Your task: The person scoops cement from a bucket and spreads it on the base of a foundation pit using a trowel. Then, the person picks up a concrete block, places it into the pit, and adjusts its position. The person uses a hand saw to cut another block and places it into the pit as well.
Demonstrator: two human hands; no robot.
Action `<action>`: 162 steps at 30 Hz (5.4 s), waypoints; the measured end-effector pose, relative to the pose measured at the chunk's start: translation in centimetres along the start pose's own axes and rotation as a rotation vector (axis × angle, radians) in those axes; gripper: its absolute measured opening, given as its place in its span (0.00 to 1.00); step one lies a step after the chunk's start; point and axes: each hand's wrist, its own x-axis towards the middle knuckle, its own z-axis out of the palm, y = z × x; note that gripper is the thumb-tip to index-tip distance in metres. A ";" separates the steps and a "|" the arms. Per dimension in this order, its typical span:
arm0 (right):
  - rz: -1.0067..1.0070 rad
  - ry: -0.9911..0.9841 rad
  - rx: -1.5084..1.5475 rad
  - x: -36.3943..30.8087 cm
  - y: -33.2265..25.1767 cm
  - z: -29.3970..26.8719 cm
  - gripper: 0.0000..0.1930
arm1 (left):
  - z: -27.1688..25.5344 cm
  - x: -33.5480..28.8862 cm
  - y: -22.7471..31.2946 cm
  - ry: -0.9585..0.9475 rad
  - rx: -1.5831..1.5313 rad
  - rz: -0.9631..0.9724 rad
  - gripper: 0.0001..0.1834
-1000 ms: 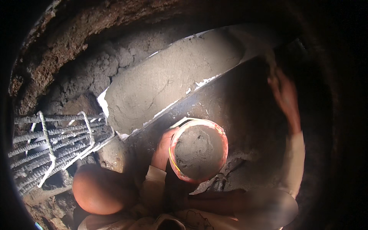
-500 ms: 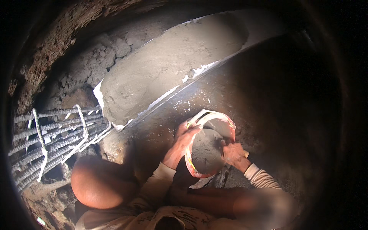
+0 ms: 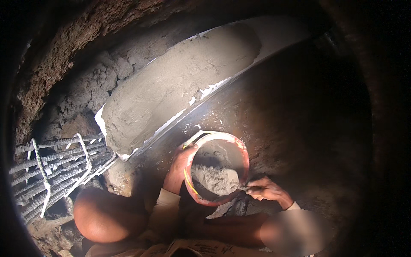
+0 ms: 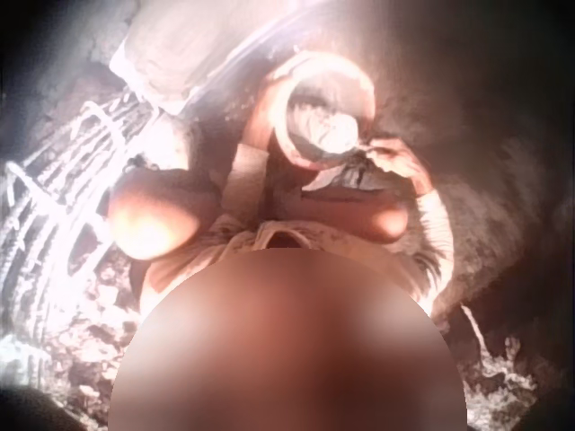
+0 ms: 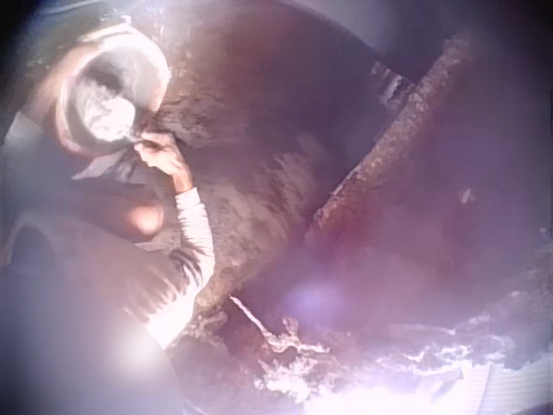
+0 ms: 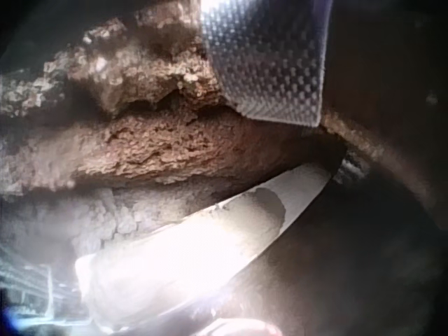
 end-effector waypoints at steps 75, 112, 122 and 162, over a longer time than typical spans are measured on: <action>-0.156 0.089 -0.513 5.2 2.6 5.5 0.14 | -1.9 -0.1 -1.1 -0.004 0.102 -0.015 0.12; -0.663 0.143 -0.611 8.3 -30.1 8.3 0.15 | -5.9 0.7 -1.8 -0.049 -0.085 0.009 0.16; -0.217 0.375 -0.682 6.7 -31.1 -7.3 0.28 | -5.9 2.3 -3.2 -0.036 -0.069 -0.123 0.17; -0.375 -0.001 -1.369 5.2 -4.9 7.8 0.06 | 2.2 -0.5 -2.2 -0.183 0.095 0.033 0.25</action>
